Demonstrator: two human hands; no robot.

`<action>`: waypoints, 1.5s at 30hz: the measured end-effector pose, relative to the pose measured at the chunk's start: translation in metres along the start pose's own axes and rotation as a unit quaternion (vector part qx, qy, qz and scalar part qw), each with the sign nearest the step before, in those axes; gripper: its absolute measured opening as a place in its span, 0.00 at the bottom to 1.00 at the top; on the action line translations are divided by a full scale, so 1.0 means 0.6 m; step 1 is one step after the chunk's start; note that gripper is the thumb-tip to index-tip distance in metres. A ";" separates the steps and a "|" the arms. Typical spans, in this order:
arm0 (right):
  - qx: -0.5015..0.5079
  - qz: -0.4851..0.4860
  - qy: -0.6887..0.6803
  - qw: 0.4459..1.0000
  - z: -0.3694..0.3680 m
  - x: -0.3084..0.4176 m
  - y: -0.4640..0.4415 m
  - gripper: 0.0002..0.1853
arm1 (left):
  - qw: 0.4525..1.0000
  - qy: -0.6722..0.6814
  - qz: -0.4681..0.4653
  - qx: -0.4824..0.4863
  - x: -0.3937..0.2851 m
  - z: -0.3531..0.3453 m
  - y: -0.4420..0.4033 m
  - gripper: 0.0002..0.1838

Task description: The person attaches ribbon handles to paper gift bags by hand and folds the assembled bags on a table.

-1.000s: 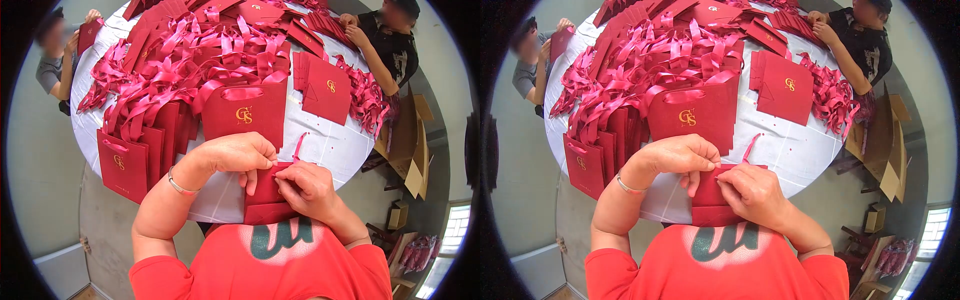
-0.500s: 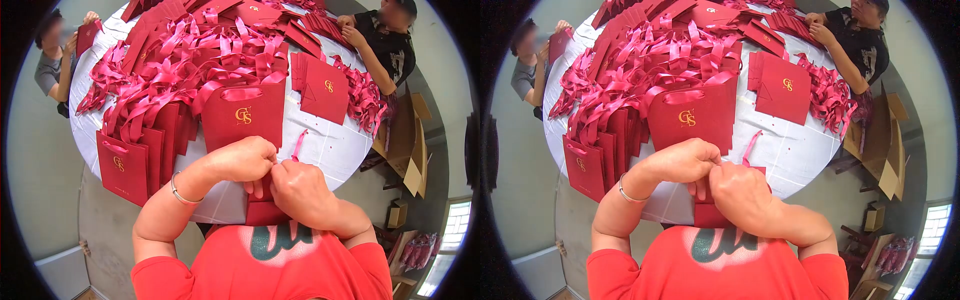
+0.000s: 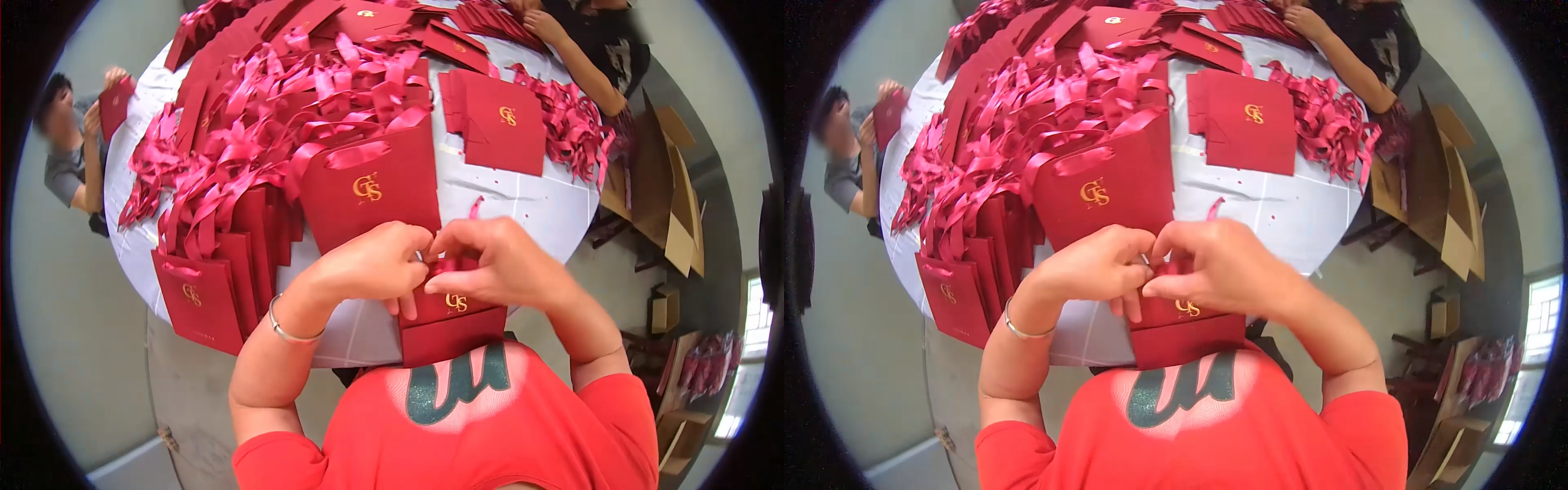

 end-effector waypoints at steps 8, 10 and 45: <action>0.145 -0.085 -0.186 0.968 0.044 -0.039 -0.035 0.08 | 0.954 -0.220 -0.142 -0.143 0.002 -0.018 0.009 0.06; 0.189 -0.122 -0.202 0.953 0.040 -0.052 -0.048 0.09 | 0.937 -0.247 -0.179 -0.171 0.004 -0.022 0.009 0.08; -0.227 0.003 -0.123 0.966 0.060 -0.116 -0.025 0.09 | 0.928 -0.263 -0.213 -0.157 -0.008 -0.043 0.006 0.13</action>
Point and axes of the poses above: each hand's wrist, its own y-axis away from the middle knuckle, its own z-axis out of the back of the hand, x = y × z, the point moved 1 cm from there along -y, towards the middle knuckle, and after that the axes turned 12 degrees about -y, right-handed, at the moved point
